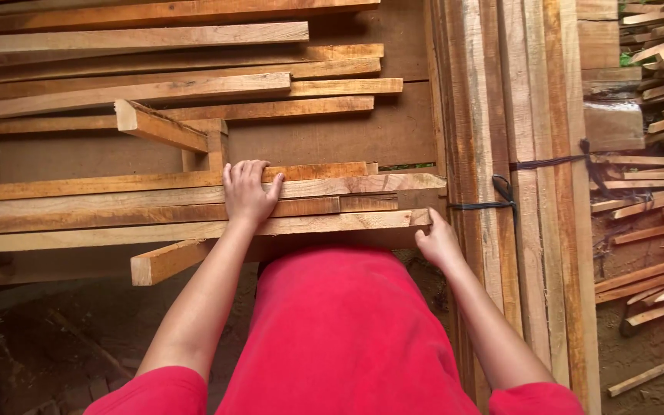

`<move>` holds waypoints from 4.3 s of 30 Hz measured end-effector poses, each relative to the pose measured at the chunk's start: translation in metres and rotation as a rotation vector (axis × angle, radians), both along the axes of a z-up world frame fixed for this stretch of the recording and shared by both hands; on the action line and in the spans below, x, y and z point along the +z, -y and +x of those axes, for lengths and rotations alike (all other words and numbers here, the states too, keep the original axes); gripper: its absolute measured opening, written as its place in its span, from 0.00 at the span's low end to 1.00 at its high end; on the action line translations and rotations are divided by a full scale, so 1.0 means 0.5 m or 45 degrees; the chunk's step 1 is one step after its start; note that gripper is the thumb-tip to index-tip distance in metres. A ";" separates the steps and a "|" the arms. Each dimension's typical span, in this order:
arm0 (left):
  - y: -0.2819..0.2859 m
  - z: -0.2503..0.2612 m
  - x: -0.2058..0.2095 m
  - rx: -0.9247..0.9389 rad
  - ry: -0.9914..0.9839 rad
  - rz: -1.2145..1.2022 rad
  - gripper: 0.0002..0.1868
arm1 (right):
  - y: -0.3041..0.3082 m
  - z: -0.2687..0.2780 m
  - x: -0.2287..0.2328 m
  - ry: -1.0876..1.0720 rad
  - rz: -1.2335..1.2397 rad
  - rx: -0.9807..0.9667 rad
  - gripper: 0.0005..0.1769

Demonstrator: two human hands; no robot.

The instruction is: Bundling wooden planks together using black elastic ties in a workshop setting.

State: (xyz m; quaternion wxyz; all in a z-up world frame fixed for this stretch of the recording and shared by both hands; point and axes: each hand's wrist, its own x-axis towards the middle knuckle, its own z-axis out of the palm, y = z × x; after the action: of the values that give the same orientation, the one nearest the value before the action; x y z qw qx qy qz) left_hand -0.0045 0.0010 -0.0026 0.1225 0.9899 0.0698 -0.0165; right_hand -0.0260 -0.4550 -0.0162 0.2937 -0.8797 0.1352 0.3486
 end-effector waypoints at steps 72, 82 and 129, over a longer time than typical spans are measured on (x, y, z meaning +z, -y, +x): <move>0.007 0.002 0.017 0.015 0.012 -0.001 0.23 | -0.070 0.000 0.000 0.958 0.482 0.328 0.35; 0.000 0.008 0.011 -0.005 -0.003 -0.008 0.23 | 0.026 0.047 -0.028 0.629 0.570 0.595 0.24; -0.001 0.009 0.016 -0.001 -0.085 -0.080 0.22 | -0.129 0.135 0.040 -0.083 -0.086 0.463 0.36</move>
State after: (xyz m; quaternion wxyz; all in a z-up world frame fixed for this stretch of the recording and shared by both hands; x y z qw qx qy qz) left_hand 0.0000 0.0017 0.0055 0.1513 0.9844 0.0728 -0.0517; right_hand 0.0413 -0.3906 0.0040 0.1916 -0.8872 -0.0048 0.4197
